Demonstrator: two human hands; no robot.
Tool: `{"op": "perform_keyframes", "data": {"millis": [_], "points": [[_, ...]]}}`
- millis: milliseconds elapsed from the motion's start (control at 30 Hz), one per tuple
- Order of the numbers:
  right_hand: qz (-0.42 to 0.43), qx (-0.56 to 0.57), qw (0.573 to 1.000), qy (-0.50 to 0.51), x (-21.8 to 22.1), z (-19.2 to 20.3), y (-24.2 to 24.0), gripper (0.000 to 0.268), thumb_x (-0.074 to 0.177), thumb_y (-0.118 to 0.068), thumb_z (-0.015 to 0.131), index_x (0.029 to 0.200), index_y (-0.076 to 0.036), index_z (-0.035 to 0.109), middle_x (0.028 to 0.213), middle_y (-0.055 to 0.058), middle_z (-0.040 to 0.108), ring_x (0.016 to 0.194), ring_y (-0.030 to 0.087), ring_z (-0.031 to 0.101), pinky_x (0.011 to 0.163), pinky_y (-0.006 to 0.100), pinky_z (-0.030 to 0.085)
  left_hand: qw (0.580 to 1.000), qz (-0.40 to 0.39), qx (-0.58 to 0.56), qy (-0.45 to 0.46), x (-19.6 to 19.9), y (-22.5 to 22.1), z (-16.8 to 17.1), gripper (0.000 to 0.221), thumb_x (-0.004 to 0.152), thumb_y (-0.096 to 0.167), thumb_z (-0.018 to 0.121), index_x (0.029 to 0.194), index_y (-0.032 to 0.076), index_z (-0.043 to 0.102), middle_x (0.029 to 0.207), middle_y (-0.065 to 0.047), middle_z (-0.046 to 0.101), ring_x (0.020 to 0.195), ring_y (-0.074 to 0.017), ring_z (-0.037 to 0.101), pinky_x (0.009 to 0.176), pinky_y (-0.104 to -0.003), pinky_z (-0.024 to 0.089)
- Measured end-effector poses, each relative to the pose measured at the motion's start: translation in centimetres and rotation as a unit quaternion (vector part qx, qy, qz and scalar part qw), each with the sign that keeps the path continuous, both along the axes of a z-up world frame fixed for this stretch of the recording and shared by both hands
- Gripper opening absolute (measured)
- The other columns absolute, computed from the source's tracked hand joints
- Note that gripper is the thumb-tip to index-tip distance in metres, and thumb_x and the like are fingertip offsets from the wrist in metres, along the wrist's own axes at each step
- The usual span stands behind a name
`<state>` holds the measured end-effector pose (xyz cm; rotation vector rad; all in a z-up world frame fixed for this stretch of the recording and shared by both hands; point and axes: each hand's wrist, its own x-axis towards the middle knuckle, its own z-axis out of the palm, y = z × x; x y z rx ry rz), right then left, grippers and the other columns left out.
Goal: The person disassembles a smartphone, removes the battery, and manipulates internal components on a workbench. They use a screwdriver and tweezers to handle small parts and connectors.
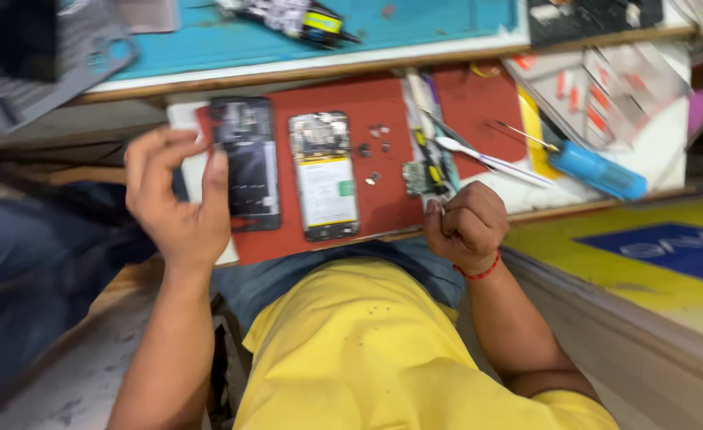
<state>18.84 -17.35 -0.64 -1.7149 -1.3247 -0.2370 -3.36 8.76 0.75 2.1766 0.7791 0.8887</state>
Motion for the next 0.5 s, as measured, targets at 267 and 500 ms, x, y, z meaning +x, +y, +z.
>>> {"op": "perform_keyframes", "data": {"millis": [267, 500], "points": [[-0.169, 0.026, 0.985, 0.009, 2.3, -0.1, -4.1, 0.038, 0.086, 0.013, 0.074, 0.07, -0.005, 0.044, 0.067, 0.009, 0.047, 0.059, 0.025, 0.049, 0.054, 0.036, 0.035, 0.989, -0.049, 0.016, 0.141, -0.5, -2.9, -1.3, 0.071, 0.103, 0.038, 0.076, 0.149, -0.006, 0.046, 0.155, -0.026, 0.044, 0.142, -0.0451, 0.043, 0.121, -0.053, 0.038], [-0.138, -0.021, 0.99, 0.0, 2.6, 0.7, -2.4, 0.042, 0.084, 0.009, 0.078, 0.067, -0.007, 0.043, 0.065, 0.009, 0.047, 0.057, 0.024, 0.048, 0.054, 0.036, 0.035, 0.98, -0.025, 0.064, 0.187, 0.8, -3.0, -0.2, 0.074, 0.091, 0.042, 0.076, 0.141, -0.006, 0.051, 0.147, -0.027, 0.048, 0.133, -0.0467, 0.045, 0.113, -0.057, 0.037]]}}
